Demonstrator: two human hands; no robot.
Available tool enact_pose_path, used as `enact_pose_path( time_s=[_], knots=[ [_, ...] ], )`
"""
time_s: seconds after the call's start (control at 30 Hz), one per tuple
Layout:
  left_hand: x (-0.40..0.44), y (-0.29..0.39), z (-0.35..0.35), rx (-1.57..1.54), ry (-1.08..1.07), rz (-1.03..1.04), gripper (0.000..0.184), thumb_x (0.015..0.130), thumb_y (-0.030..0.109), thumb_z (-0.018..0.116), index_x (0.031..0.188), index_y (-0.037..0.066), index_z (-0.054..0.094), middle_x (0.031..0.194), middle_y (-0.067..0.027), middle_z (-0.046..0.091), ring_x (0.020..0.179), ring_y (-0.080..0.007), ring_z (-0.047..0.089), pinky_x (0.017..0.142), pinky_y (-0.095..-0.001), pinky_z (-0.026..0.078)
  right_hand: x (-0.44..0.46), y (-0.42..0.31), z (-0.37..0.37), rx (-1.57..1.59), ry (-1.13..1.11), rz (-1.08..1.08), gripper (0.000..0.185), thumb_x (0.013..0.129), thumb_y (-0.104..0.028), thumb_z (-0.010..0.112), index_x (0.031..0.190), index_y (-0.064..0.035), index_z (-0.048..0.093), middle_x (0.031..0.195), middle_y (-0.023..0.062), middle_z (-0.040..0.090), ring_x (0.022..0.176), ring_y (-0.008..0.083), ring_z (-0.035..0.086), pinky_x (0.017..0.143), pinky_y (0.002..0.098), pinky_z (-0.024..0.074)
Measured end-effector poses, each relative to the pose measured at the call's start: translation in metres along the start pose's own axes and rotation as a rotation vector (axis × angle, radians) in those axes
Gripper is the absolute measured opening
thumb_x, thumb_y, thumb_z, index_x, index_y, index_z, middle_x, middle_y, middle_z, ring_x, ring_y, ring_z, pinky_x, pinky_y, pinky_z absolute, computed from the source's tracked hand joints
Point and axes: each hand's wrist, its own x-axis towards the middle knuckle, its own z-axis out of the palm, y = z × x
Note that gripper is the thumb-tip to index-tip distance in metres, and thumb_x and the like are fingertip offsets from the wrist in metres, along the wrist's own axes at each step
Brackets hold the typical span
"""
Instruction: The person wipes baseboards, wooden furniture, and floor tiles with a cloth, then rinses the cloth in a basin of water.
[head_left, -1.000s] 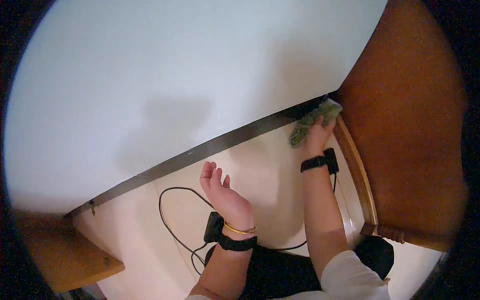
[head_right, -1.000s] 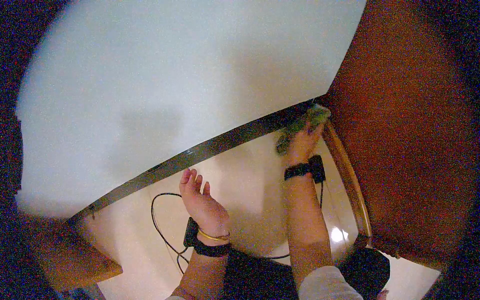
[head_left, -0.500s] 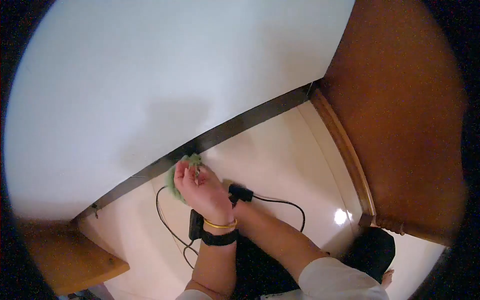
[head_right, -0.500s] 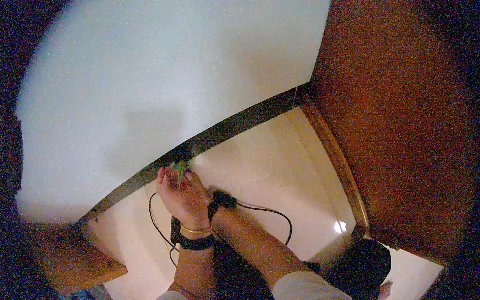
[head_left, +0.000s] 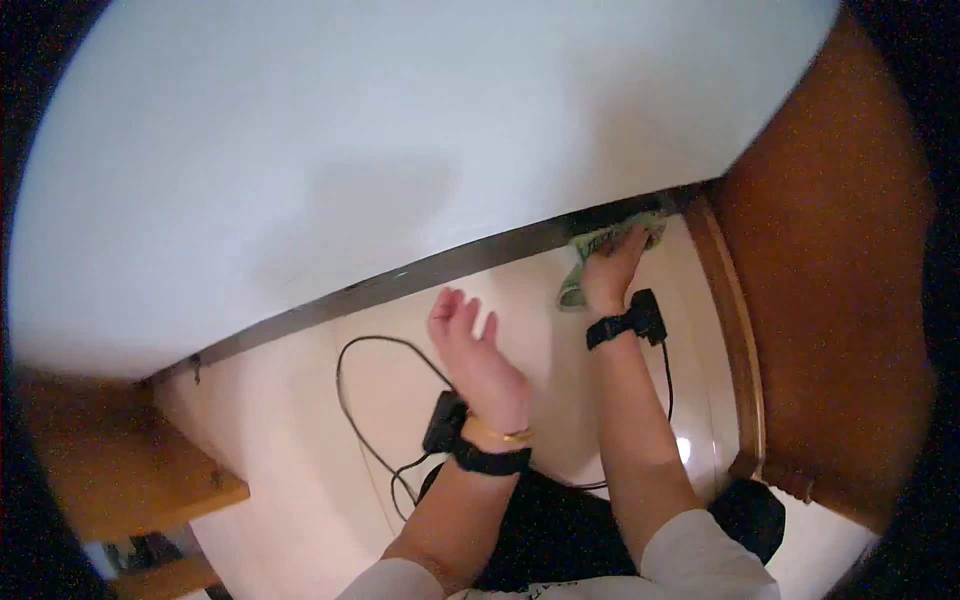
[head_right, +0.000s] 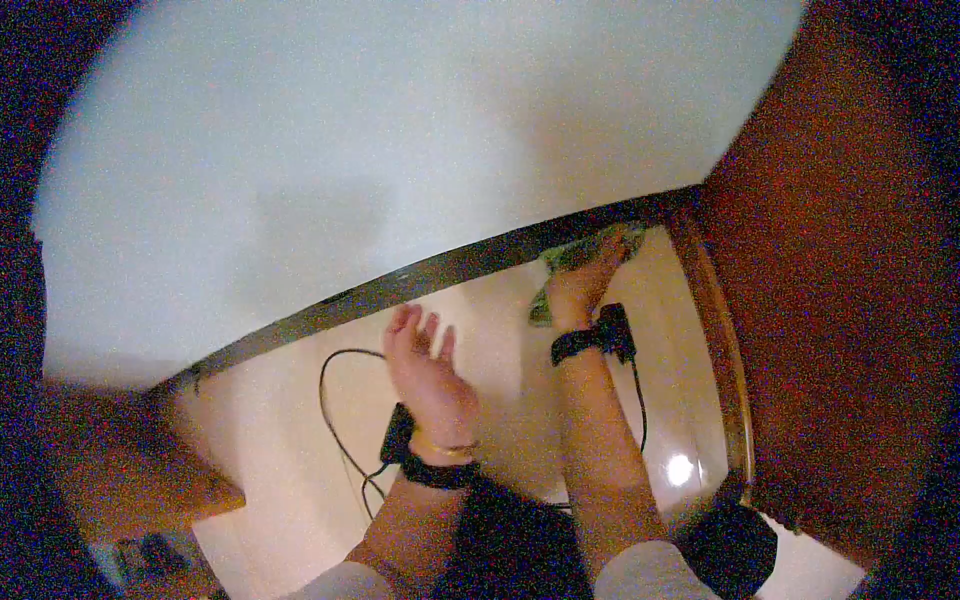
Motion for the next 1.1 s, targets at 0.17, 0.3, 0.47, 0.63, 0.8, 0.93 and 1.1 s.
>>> enact_pose_path(
  time_s=[0.17,0.3,0.47,0.63,0.8,0.93,1.1],
  knots=[
    [0.037,-0.044,-0.011,0.415,0.129,0.214,0.054,0.099,0.023,0.055,0.147,0.0,0.047,0.146,-0.0209,0.05,0.136,-0.032,0.047,0.112,-0.0422,0.038,-0.08,-0.078,-0.022,1.016,-0.584,0.226,0.061,0.097,-0.006,0.051,0.155,0.0031,0.032,0.158,0.0227,0.04,0.144,0.0366,0.041,0.121,0.0459,0.0332],
    [0.072,-0.076,-0.022,0.24,0.049,0.051,0.05,0.099,0.027,0.058,0.135,-0.007,0.056,0.133,-0.0248,0.06,0.122,-0.0325,0.056,0.102,-0.0411,0.045,-0.085,-0.104,-0.066,1.218,-1.186,0.573,0.042,0.104,-0.018,0.048,0.143,-0.0039,0.054,0.138,0.0122,0.062,0.127,0.0257,0.059,0.11,0.042,0.0455],
    [0.07,-0.063,-0.021,-0.11,0.083,-0.053,0.033,0.101,0.027,0.057,0.116,-0.001,0.068,0.102,-0.0122,0.072,0.086,-0.021,0.067,0.074,-0.0359,0.055,-0.102,-0.167,-0.138,1.287,-1.277,0.632,0.043,0.104,-0.02,0.048,0.142,-0.0022,0.054,0.139,0.0114,0.062,0.127,0.0285,0.059,0.114,0.0416,0.0414],
    [0.088,-0.006,-0.068,-0.503,0.104,-0.063,0.029,0.1,0.027,0.063,0.113,0.001,0.069,0.099,-0.01,0.073,0.082,-0.0199,0.068,0.071,-0.032,0.054,-0.109,-0.082,-0.119,0.765,-0.788,0.357,0.051,0.109,-0.031,0.043,0.147,0.0024,0.048,0.151,0.0187,0.051,0.138,0.0298,0.049,0.114,0.0426,0.037],
    [0.146,0.063,-0.169,-0.289,0.499,0.339,0.025,0.106,0.027,0.055,0.115,0.007,0.068,0.095,-0.0035,0.069,0.084,-0.0166,0.067,0.07,-0.0307,0.055,-0.134,-0.006,-0.097,0.135,-0.576,-0.441,0.059,0.111,-0.04,0.039,0.153,0.001,0.041,0.167,0.0223,0.025,0.154,0.0319,0.027,0.122,0.0487,0.0264],
    [0.246,0.152,-0.303,-0.419,0.487,0.696,0.023,0.104,0.018,0.054,0.121,0.008,0.067,0.102,-0.0054,0.07,0.088,-0.018,0.067,0.07,-0.0342,0.058,-0.162,-0.023,-0.098,-0.414,-0.345,-0.71,0.063,0.108,-0.041,0.039,0.158,-0.0023,0.03,0.168,0.0204,0.023,0.156,0.0378,0.018,0.124,0.0533,0.0171],
    [0.351,0.196,-0.402,-0.545,0.251,0.217,0.034,0.104,0.023,0.05,0.135,0.01,0.056,0.126,-0.007,0.063,0.107,-0.0278,0.062,0.088,-0.0435,0.054,-0.154,-0.045,-0.106,-0.562,-0.426,-0.629,0.066,0.107,-0.042,0.041,0.157,0.0009,0.031,0.167,0.0223,0.023,0.156,0.0405,0.017,0.123,0.0559,0.0175]
  ],
)
